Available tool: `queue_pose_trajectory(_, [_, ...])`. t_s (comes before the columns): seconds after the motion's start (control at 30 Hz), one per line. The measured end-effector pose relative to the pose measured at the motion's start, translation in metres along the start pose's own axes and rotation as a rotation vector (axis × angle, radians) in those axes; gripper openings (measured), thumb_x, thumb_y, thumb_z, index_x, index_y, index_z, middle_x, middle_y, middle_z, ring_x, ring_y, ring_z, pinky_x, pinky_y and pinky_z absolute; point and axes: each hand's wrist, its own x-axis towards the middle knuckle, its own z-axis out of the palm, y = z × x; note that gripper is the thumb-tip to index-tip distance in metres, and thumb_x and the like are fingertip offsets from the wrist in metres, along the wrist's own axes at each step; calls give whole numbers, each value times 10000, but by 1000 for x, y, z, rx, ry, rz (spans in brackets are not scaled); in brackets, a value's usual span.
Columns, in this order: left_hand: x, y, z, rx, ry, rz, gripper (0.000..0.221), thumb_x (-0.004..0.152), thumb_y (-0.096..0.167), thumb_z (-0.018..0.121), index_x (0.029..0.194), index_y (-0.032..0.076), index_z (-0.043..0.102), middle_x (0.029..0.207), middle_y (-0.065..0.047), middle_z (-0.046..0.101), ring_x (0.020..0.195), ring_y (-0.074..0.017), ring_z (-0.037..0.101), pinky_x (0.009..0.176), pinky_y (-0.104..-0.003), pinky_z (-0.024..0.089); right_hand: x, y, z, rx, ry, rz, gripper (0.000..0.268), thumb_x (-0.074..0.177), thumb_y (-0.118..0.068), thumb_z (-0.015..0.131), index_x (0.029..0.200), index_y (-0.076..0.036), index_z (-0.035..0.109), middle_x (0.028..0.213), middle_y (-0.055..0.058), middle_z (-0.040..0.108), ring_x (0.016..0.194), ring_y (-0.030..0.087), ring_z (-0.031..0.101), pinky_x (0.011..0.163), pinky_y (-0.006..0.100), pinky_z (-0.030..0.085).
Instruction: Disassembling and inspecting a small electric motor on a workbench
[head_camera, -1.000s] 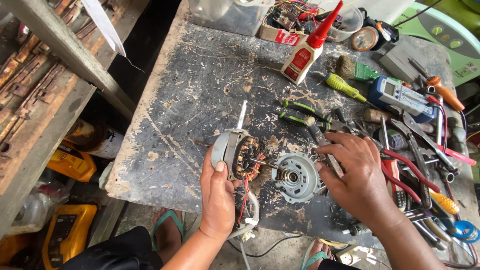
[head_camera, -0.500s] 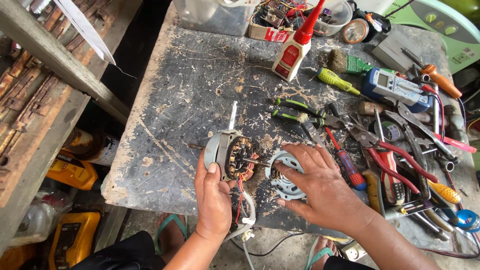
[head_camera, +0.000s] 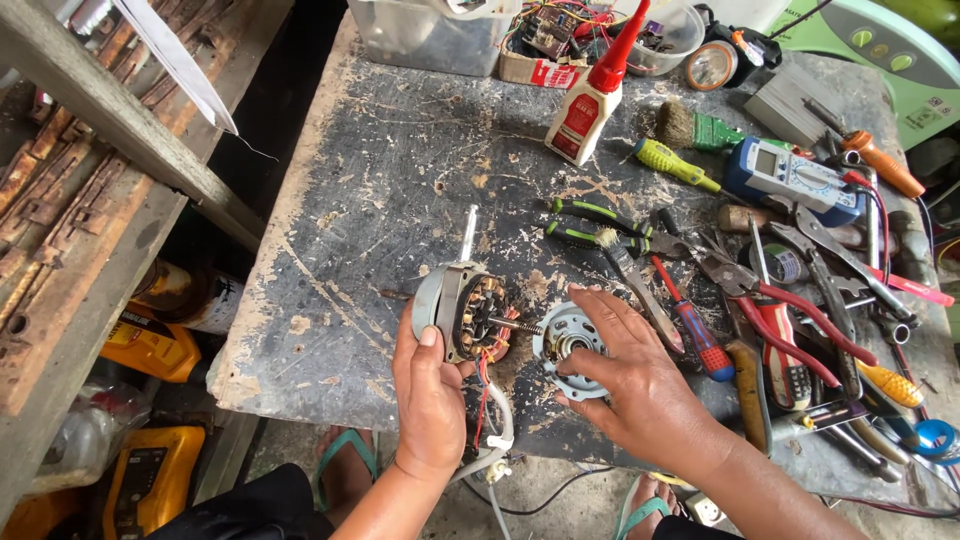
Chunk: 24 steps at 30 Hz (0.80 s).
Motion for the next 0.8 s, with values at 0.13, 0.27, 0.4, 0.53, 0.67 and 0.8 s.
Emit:
queue_pose_trajectory(0.13, [-2,2,1,54,27,-32,743,826,437,456,1527,194,491,1279,-25,704,1040,-186,675,713,-358,475,0,1,0,16,-11,49,323,788,-262,858,977,-148,621,1588,210,392,1442,467,370,1113,596,343])
queue_pose_trajectory(0.27, [0,-1,0,19,21,-12,698,863,410,463,1525,189,493,1265,-33,707,979,-186,687,668,-343,496,1,0,-2,1,19,3,300,831,-304,816,1035,-143,665,1571,222,399,1417,473,399,1102,606,357])
queue_pose_trajectory(0.4, [-2,2,3,-9,-26,28,671,870,416,484,1492,166,516,1235,-69,719,990,-219,716,603,-340,538,-3,3,-3,33,-90,119,455,718,-223,920,1002,-169,569,1652,189,299,1546,439,226,1195,582,203])
queue_pose_trajectory(0.53, [-3,7,5,37,-8,29,664,862,397,471,1476,152,539,1198,-68,724,939,-185,709,606,-343,568,6,-15,-32,141,-89,133,519,726,-261,923,1093,-154,570,1677,177,242,1576,415,157,1183,601,137])
queue_pose_trajectory(0.67, [-4,11,6,64,-109,210,581,917,410,504,1377,66,592,1173,-106,712,986,-203,675,749,-327,517,13,-38,-45,328,151,104,426,790,-191,785,1153,-144,569,1637,181,325,1566,420,266,1185,592,270])
queue_pose_trajectory(0.8, [-7,17,11,143,-136,281,604,930,432,506,1373,31,601,1240,-122,714,1156,-219,663,983,-335,506,21,-47,-45,641,186,183,311,826,-122,725,1078,-168,549,1588,165,413,1522,309,368,1188,488,278])
